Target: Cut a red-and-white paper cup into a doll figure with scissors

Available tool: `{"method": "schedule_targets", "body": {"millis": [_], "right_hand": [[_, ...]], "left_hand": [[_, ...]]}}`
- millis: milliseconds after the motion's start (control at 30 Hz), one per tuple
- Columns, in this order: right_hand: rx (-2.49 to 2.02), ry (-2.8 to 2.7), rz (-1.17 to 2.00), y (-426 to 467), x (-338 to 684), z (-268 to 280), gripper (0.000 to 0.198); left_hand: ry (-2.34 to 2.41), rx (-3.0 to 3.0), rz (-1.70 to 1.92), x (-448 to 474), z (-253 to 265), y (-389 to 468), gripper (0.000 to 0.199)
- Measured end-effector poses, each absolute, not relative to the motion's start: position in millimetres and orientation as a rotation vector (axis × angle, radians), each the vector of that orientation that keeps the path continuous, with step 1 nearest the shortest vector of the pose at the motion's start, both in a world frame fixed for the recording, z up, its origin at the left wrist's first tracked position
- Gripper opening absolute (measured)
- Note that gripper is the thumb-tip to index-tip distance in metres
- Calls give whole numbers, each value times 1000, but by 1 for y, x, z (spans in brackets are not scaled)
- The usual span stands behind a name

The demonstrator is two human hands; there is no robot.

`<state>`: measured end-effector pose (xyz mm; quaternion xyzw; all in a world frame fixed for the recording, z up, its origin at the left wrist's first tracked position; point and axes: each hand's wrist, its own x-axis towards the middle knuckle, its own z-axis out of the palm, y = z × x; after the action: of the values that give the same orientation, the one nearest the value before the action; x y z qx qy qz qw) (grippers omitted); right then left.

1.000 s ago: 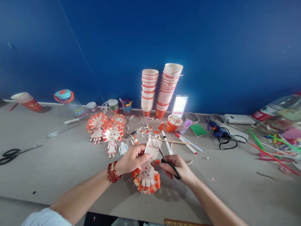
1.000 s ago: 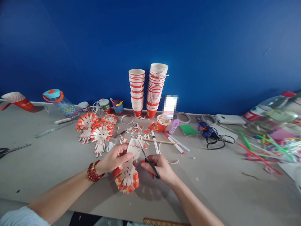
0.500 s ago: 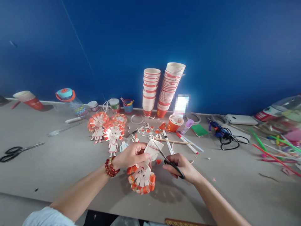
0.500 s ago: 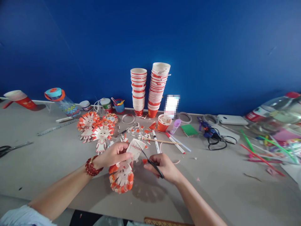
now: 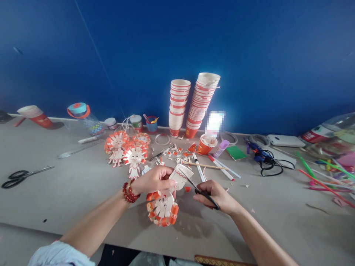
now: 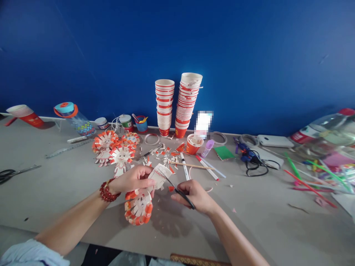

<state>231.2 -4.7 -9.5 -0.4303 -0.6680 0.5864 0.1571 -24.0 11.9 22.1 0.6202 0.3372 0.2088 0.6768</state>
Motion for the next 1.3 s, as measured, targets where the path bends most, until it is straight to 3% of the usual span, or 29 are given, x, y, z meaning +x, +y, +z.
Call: {"method": "schedule_targets", "body": {"millis": [567, 1300], "right_hand": [[-1185, -2117, 1511, 0, 232, -11, 55], [-1216, -2268, 1392, 1, 232, -10, 46]], "left_hand": [[710, 1357, 429, -26, 26, 15, 21], [707, 1360, 372, -29, 23, 17, 21]]}}
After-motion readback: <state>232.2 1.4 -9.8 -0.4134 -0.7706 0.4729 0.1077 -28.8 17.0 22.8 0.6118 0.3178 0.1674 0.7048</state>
